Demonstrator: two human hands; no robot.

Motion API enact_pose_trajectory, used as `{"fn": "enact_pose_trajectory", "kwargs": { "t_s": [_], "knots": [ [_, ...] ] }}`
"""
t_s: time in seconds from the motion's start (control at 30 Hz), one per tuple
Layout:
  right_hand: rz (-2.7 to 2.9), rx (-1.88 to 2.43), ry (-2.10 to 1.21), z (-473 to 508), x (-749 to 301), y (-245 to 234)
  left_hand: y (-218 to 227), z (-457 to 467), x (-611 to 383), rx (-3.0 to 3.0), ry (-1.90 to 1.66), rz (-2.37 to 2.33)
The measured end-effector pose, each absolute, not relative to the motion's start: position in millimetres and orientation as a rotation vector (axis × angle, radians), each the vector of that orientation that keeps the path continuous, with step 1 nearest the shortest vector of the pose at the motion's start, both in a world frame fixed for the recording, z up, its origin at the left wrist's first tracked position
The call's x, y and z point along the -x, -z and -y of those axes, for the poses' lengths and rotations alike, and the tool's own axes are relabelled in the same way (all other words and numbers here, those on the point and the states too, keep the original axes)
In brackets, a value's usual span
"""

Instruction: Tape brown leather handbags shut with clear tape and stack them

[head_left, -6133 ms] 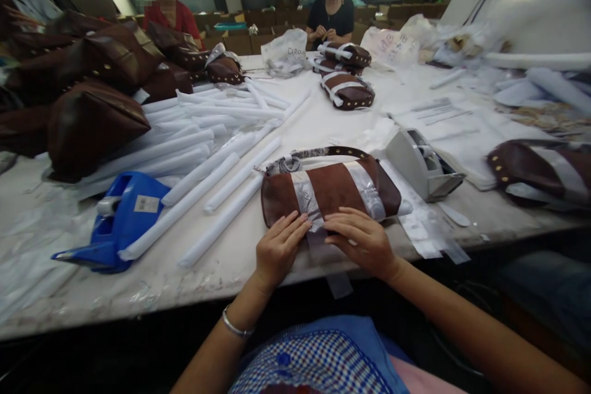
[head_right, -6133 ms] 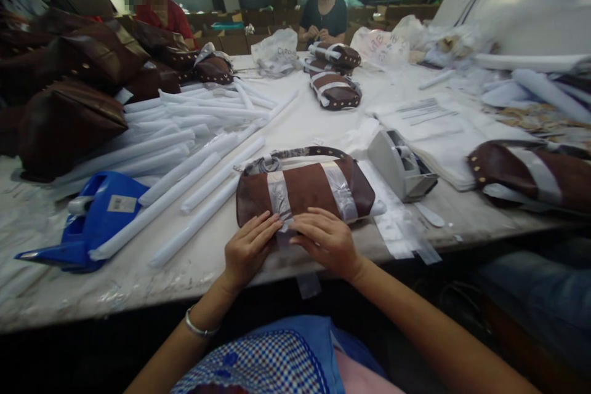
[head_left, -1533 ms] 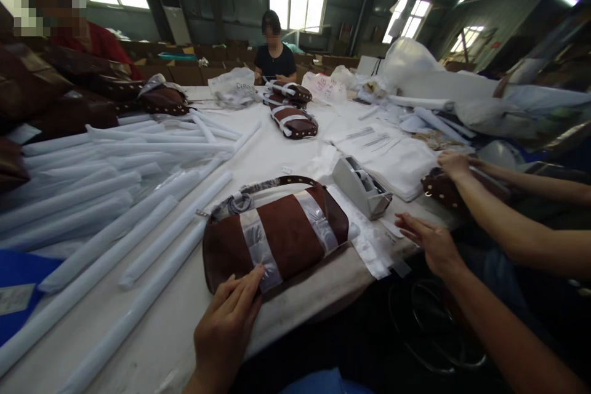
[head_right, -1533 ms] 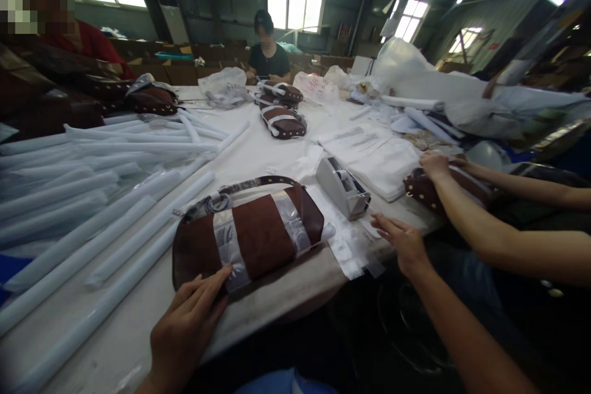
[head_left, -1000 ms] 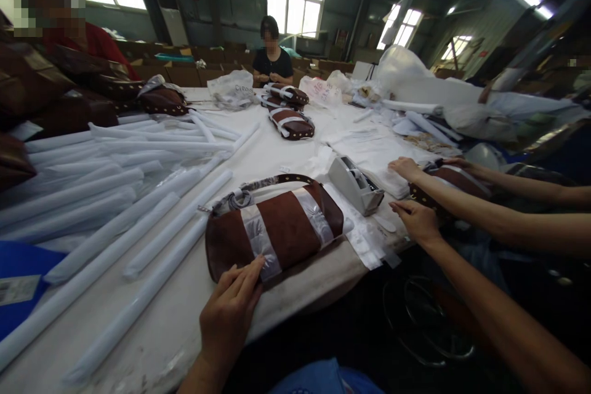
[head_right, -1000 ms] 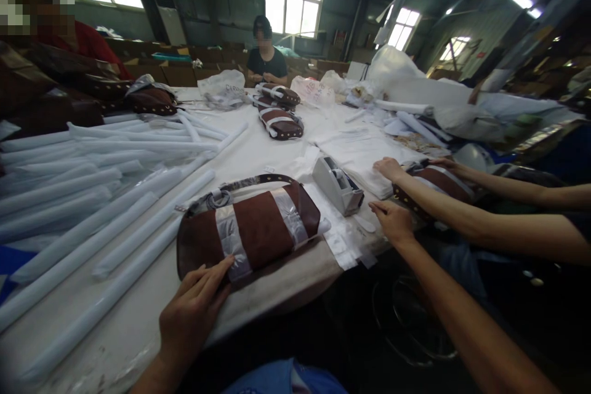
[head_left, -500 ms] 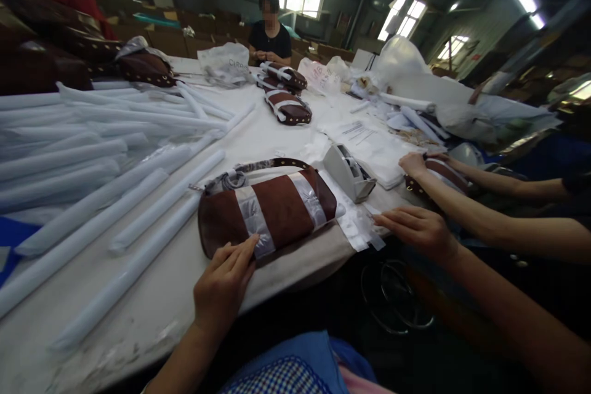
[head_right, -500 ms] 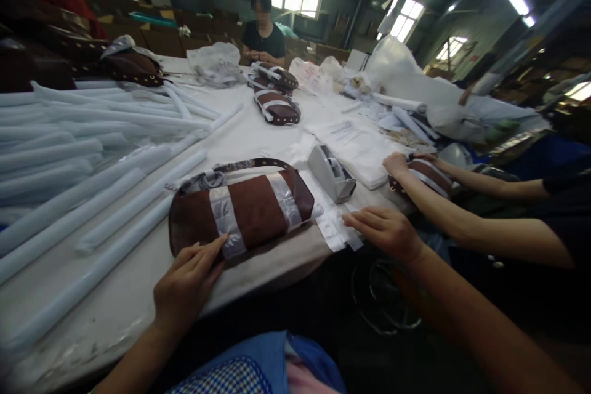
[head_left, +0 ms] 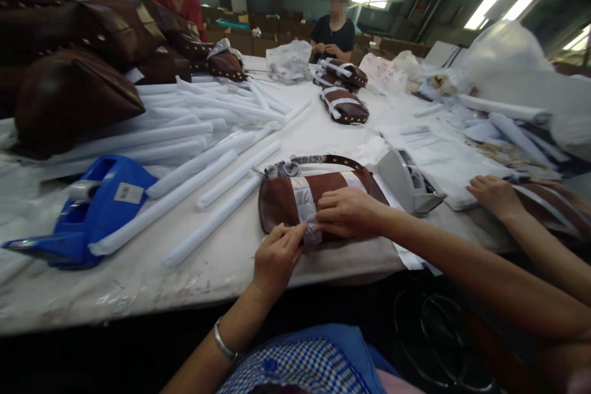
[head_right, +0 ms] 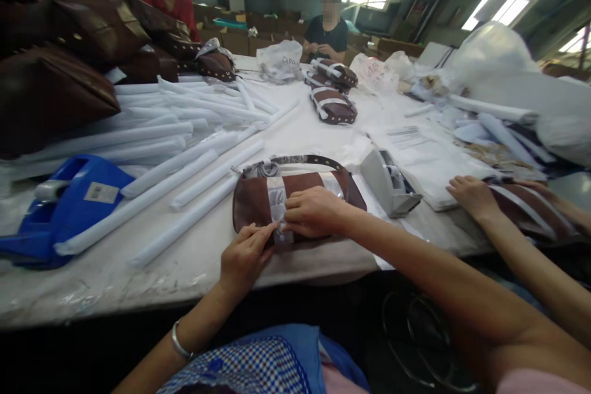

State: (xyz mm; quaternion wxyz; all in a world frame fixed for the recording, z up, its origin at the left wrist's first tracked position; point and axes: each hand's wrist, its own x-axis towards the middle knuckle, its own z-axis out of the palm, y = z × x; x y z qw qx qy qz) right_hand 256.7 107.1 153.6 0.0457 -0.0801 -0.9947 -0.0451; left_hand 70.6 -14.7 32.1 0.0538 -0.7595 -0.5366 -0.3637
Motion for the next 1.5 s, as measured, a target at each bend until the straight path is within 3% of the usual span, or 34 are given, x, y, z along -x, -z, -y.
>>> {"fn": "enact_pose_trajectory", "kwargs": {
  "t_s": [0.3, 0.63, 1.3, 1.4, 1.5],
  "knots": [
    [3.535, 0.450, 0.287, -142, -194, -175, -28, 14, -73, 2.273, 1.185, 1.592],
    [3.610, 0.449, 0.348, -159, -169, -176, -30, 14, -74, 2.259, 1.168, 1.581],
    [3.405, -0.023, 0.388, -181, -169, -172, -35, 16, -77, 2.283, 1.150, 1.682],
    [3.404, 0.126, 0.338, -203, -167, -174, -35, 17, -78, 2.284, 1.144, 1.680],
    [3.391, 0.553, 0.039, -230, -172, -172, -36, 16, -78, 2.268, 1.141, 1.692]
  ]
}}
